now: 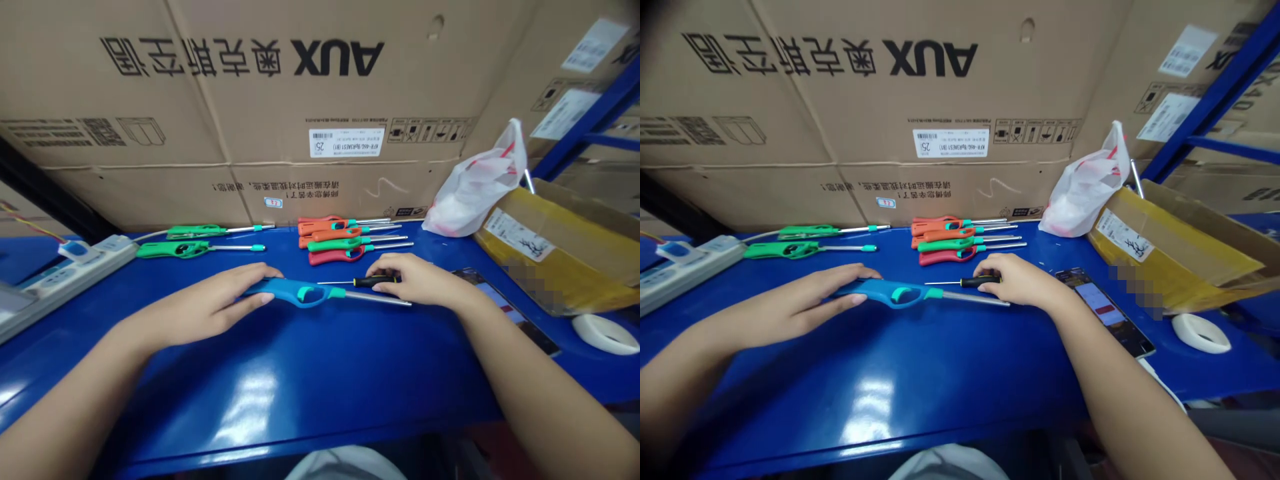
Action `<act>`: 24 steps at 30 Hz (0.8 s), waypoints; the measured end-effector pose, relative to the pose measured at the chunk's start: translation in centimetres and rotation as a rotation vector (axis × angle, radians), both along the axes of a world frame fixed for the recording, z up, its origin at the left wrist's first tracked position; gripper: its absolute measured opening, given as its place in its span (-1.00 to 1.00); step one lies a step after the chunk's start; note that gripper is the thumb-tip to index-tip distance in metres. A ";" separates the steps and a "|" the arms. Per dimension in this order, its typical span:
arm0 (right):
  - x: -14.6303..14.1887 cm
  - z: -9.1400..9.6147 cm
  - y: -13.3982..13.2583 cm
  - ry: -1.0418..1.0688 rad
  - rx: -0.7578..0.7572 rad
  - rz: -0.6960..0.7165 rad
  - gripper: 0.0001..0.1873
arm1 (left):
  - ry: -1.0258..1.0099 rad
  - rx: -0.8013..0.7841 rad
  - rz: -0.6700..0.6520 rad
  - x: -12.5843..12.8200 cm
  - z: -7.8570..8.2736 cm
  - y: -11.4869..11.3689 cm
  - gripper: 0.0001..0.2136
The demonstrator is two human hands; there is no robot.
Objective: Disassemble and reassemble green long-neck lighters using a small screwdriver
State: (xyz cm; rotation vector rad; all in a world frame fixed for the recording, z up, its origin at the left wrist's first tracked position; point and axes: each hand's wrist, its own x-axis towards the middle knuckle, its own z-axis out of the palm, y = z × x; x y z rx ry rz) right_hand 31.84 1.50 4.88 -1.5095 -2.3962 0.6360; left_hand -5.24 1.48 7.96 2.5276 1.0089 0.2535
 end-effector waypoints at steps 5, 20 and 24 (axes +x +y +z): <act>0.2 0.2 -0.2 -0.059 0.012 0.015 -0.79 | -0.010 -0.222 0.042 -1.6 2.1 2.1 -0.66; -1.1 -0.9 -0.4 -0.159 0.161 -0.032 -0.80 | -0.091 0.331 0.255 8.3 -2.7 10.4 -0.62; -1.6 -1.9 0.3 -0.145 0.241 -0.044 -0.76 | -0.064 0.391 0.284 10.3 -4.0 12.4 -0.66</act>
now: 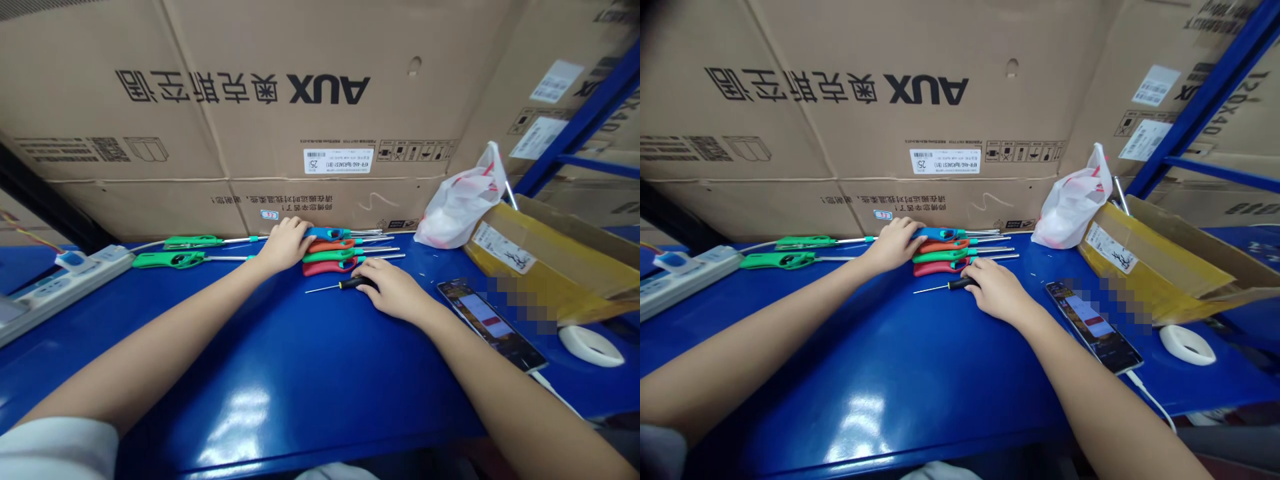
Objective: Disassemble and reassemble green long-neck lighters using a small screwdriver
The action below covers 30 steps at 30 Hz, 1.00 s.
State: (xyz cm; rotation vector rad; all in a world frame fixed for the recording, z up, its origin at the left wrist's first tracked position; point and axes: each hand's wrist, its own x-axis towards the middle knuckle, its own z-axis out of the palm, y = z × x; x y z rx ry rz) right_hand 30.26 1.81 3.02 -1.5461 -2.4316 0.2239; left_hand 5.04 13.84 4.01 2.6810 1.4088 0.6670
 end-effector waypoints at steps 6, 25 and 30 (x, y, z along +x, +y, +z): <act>-0.5 -1.7 1.1 0.024 0.100 -0.088 -0.72 | -0.012 -0.027 0.008 0.8 -0.9 1.8 -0.66; -0.7 -1.9 1.1 0.067 0.182 -0.081 -0.75 | 0.191 0.032 0.138 -11.5 0.0 -1.7 -0.70; -0.7 -2.2 1.6 0.081 0.216 -0.086 -0.80 | 0.244 -0.048 0.185 -15.6 -0.6 -1.3 -0.67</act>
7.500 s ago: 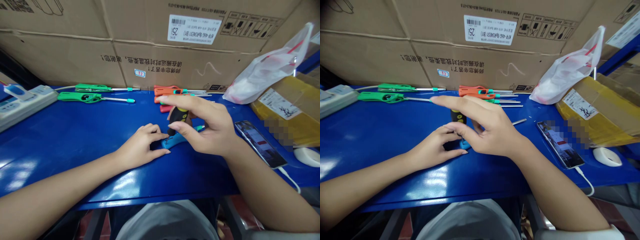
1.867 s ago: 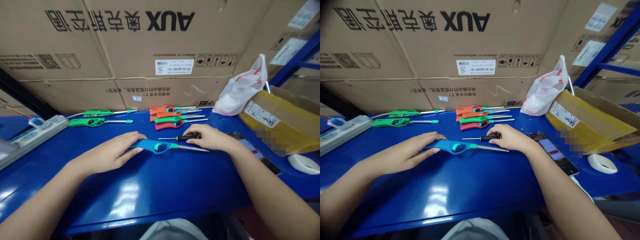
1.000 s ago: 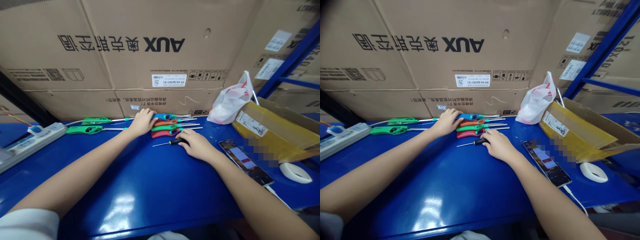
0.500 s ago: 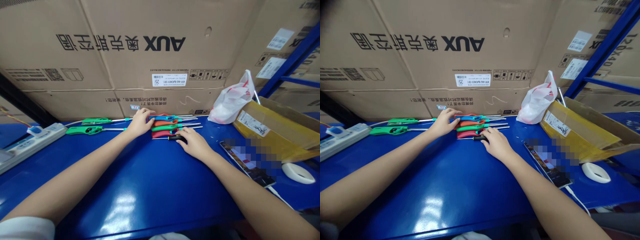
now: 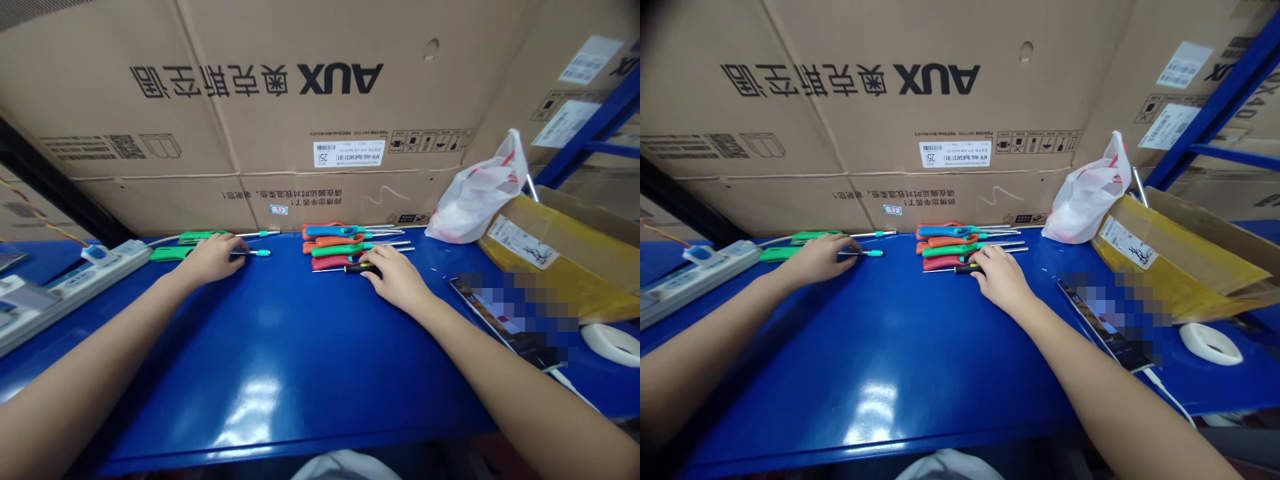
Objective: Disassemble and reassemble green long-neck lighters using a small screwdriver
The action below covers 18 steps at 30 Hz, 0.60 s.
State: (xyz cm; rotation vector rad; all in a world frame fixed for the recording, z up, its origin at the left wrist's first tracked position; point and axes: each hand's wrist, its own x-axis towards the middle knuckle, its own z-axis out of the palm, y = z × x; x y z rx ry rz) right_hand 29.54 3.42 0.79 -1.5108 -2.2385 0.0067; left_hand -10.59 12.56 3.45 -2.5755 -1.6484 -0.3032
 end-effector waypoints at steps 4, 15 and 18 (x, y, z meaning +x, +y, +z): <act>0.1 -0.4 0.3 0.030 0.022 -0.003 -0.80 | -0.049 -0.063 -0.061 -1.1 0.0 0.2 -0.68; -0.1 -0.4 -0.4 0.121 0.075 0.140 -0.68 | -0.167 -0.177 -0.387 7.3 -0.1 -7.1 -0.69; -0.5 0.3 -1.0 0.137 0.072 0.249 -0.71 | -0.143 -0.159 -0.478 9.2 1.0 -9.9 -0.60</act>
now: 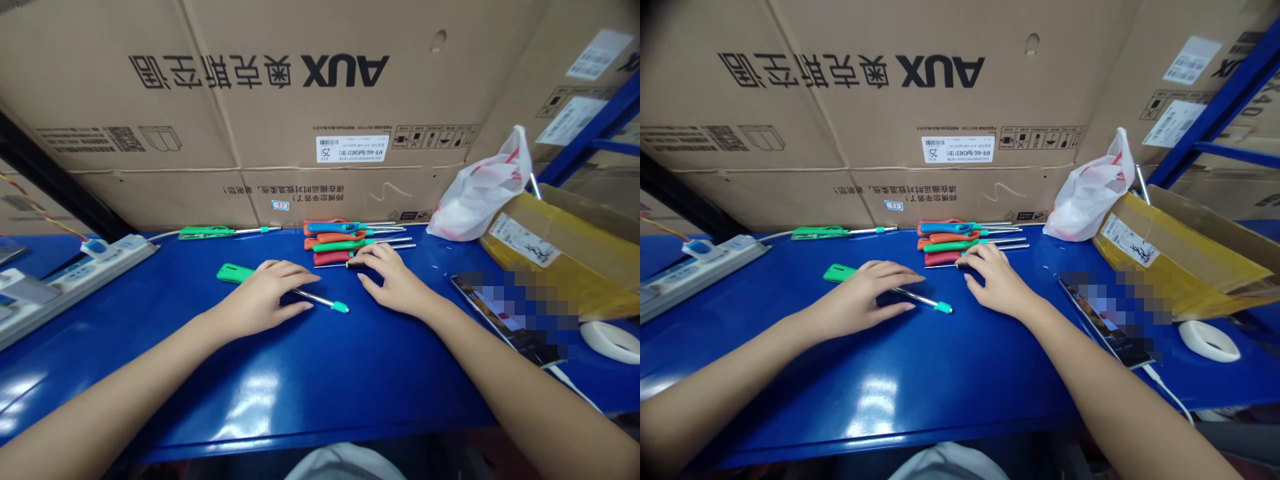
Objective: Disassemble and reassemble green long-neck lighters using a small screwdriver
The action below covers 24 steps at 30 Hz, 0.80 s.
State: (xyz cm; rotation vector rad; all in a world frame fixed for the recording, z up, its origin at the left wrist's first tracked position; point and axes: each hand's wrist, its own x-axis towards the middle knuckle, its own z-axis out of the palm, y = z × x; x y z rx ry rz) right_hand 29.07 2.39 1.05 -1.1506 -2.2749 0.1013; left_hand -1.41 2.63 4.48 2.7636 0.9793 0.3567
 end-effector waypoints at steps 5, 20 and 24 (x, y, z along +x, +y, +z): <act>-0.7 1.5 -1.2 -0.012 -0.066 0.134 -0.87 | 0.132 -0.022 0.053 -3.2 1.5 0.8 -0.42; -1.4 2.7 -2.6 -0.136 -0.296 0.153 -0.54 | -0.008 -0.169 -0.014 0.0 -0.3 -1.7 -0.31; -1.3 2.3 -2.5 -0.152 -0.356 0.182 -0.59 | 0.064 -0.254 -0.035 -2.1 0.8 -1.2 -0.61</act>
